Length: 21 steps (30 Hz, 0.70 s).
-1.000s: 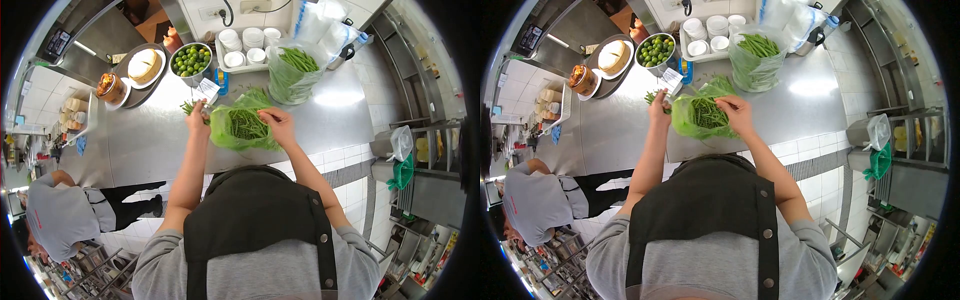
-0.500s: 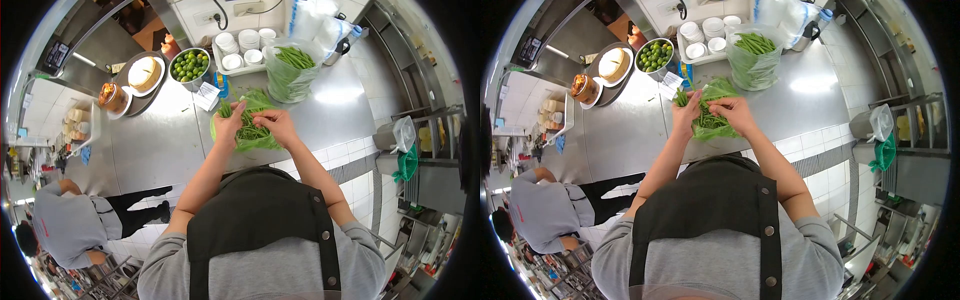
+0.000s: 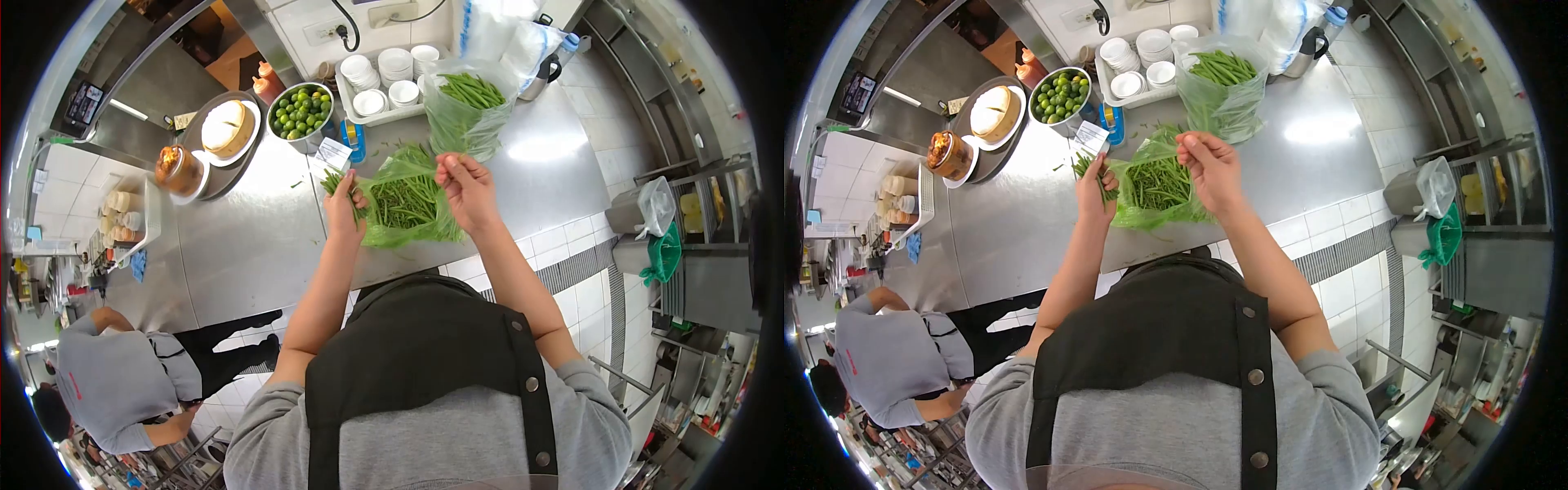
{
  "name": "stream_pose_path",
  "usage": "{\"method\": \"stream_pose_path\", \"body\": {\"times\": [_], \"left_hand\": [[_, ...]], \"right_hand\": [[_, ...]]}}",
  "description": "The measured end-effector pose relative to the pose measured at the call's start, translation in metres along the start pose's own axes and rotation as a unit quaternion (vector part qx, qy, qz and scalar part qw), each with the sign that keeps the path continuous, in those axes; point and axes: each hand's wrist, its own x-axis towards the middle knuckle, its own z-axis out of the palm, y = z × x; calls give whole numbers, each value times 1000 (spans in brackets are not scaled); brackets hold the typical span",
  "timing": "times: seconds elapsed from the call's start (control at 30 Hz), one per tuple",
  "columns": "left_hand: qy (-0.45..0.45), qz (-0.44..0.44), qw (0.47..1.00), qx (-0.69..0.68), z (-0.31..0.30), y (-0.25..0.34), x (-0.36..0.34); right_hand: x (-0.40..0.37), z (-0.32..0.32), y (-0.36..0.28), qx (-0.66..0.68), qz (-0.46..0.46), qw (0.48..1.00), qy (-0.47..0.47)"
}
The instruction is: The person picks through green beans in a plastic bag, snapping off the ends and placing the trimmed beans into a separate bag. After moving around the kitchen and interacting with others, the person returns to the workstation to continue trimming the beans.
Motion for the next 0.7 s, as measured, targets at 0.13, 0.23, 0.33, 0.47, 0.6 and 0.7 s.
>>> {"method": "stream_pose_path", "body": {"times": [0.13, 0.23, 0.33, 0.47, 0.6, 0.7], "left_hand": [[-81, -31, 996, 12, -2, 1, -14], [-161, -78, 981, 82, -2, -16, -26], [-113, -141, 966, 184, 26, -26, -56], [-174, -290, 935, 107, 38, -24, -65], [-153, -230, 957, 84, 44, -22, -59], [-125, -174, 968, 128, 54, -12, -58]], "right_hand": [[5, -8, -15, 118, 28, 993, 3], [10, -13, -13, 200, 48, 979, -4], [13, -10, -8, 298, 87, 950, -10], [8, 2, -7, 409, 131, 902, -30], [9, -7, 2, 438, 160, 885, -11], [5, -17, 5, 446, 173, 878, -8]]}}
